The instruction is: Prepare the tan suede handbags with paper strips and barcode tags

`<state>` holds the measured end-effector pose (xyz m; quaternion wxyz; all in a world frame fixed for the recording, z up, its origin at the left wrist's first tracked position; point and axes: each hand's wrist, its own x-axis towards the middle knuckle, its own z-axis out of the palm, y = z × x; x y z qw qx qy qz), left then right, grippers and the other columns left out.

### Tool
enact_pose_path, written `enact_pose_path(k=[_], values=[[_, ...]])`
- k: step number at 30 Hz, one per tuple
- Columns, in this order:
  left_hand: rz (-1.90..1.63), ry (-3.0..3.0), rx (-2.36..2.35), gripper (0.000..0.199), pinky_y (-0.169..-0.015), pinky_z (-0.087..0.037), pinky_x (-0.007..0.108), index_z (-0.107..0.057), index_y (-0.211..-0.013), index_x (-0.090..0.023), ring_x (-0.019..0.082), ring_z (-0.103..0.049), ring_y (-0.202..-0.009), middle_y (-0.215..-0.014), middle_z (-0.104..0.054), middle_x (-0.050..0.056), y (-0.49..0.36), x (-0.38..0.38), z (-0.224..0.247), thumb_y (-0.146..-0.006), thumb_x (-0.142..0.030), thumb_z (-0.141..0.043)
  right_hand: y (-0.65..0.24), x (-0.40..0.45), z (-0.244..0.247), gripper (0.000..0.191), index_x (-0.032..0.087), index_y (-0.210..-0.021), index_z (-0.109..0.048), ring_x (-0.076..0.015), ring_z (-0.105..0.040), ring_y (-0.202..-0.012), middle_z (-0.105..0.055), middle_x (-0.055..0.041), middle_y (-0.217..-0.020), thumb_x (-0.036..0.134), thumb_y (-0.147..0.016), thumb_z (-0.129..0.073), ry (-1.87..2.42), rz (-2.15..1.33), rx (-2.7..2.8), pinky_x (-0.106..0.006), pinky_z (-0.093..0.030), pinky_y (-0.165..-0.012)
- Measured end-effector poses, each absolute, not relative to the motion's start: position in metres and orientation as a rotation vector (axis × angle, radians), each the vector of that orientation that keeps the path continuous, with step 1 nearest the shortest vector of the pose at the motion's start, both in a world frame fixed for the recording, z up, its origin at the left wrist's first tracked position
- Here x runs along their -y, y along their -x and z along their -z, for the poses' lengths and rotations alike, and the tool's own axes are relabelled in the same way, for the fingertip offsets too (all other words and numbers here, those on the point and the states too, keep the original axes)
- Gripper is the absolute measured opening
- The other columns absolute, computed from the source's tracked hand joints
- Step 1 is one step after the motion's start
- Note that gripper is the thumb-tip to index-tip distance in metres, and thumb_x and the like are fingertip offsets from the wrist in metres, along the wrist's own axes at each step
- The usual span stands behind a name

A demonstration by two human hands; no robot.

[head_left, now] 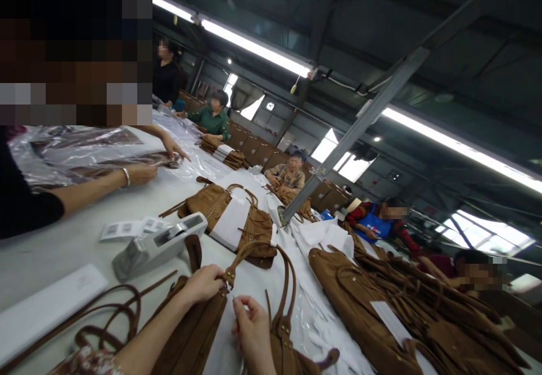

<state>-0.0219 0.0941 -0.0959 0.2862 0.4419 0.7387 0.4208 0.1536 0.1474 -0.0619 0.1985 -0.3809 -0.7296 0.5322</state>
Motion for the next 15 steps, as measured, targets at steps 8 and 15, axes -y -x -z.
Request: enact_pose_path(k=[8, 15], values=[[-1.245, -1.150, -1.704, 0.039, -0.068, -0.044, 0.024, -0.076, -0.088, -0.020, 0.020, -0.066, -0.083, -0.083, -0.075, 0.002, 0.034, -0.098, 0.106, -0.068, -0.020, -0.042, -0.138, -0.144, 0.057, 0.029, 0.017, -0.070, -0.068, -0.0138, -0.046, -0.041, -0.052, 0.0015, -0.044, 0.039, -0.079, -0.052, 1.052, -0.936, 2.328, -0.024, -0.031, -0.044], [-1.308, -1.190, -1.573, 0.036, -0.075, -0.046, 0.023, -0.073, -0.100, -0.023, 0.020, -0.066, -0.093, -0.095, -0.075, -0.003, 0.033, -0.096, 0.106, -0.074, -0.022, -0.047, -0.110, -0.144, 0.057, 0.029, 0.018, -0.073, -0.070, -0.0242, -0.064, -0.071, -0.071, -0.0089, -0.074, 0.030, -0.083, -0.046, 1.082, -0.601, 2.442, -0.029, -0.041, -0.067]])
